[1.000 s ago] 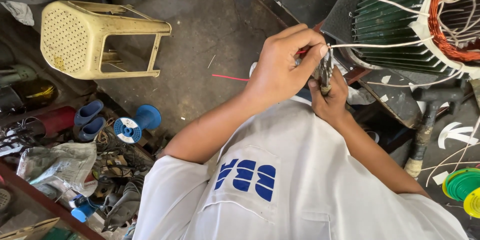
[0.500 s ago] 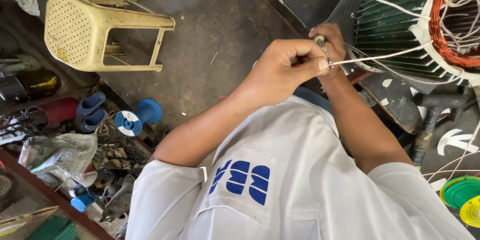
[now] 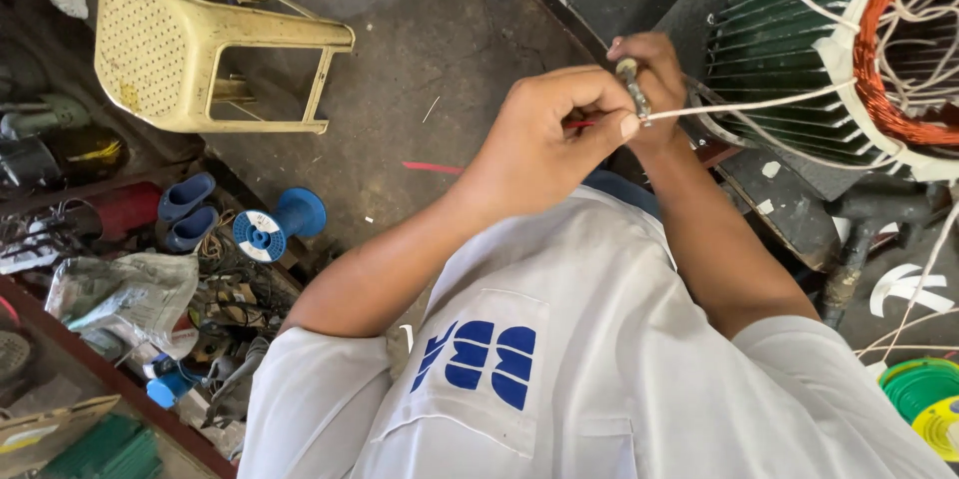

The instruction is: Stripping insulation from wires and connecting them to the windings of an electric motor stator.

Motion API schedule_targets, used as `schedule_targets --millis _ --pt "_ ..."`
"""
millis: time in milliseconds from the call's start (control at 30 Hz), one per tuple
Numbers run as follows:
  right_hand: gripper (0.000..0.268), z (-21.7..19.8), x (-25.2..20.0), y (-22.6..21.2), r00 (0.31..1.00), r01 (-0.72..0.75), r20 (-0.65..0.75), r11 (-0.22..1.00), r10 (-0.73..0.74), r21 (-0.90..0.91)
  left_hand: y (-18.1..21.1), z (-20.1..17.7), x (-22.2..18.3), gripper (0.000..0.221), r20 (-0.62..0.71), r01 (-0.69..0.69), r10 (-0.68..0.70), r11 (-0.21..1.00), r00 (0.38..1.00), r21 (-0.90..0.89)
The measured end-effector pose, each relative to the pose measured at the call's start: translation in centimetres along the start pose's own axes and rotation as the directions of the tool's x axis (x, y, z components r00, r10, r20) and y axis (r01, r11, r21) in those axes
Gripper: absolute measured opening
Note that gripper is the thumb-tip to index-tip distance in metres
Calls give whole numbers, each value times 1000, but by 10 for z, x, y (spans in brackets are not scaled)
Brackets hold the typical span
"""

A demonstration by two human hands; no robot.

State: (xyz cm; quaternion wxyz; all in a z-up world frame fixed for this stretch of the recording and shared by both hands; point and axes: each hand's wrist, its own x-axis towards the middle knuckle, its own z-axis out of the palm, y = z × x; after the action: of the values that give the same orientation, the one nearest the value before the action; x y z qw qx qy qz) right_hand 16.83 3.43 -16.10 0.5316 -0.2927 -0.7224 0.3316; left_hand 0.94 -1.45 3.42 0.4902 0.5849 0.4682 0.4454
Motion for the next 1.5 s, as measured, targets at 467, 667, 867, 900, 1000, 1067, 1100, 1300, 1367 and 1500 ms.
schedule_targets --millis 467,667,867,900,1000,1067,1100,1300,1367,1500 --pt "25 -66 -73 -148 927 -339 87 915 364 -216 -15 4 -4 17 27 -578 835 356 549 734" --pt "28 -63 -72 -157 919 -363 61 895 390 -259 -14 1 0 18 20 -590 859 334 512 735" --pt "30 -61 -69 -160 912 -373 62 882 406 -289 -16 3 0 19 -8 -598 867 350 498 721" --pt "31 -62 -71 -159 909 -378 62 877 412 -296 -18 3 -1 19 -8 -599 866 352 499 719" --pt "31 -63 -70 -158 909 -376 70 880 411 -289 -21 4 -1 17 -19 -587 862 362 507 724" --pt "32 -61 -65 -158 916 -361 78 892 394 -272 -21 5 0 16 -46 -594 852 401 522 698" --pt "34 -60 -63 -157 923 -345 83 903 376 -254 -21 6 0 15 -69 -601 841 438 536 669" --pt "33 -76 -136 -92 950 -288 65 937 305 -198 -12 8 -2 14 -140 -580 799 532 585 617" --pt "34 -68 -127 -95 951 -287 61 938 303 -192 -12 10 -3 14 -145 -569 796 534 588 625" --pt "40 -64 -124 -90 960 -258 61 949 272 -180 -12 14 -2 17 -193 -560 765 595 614 577"
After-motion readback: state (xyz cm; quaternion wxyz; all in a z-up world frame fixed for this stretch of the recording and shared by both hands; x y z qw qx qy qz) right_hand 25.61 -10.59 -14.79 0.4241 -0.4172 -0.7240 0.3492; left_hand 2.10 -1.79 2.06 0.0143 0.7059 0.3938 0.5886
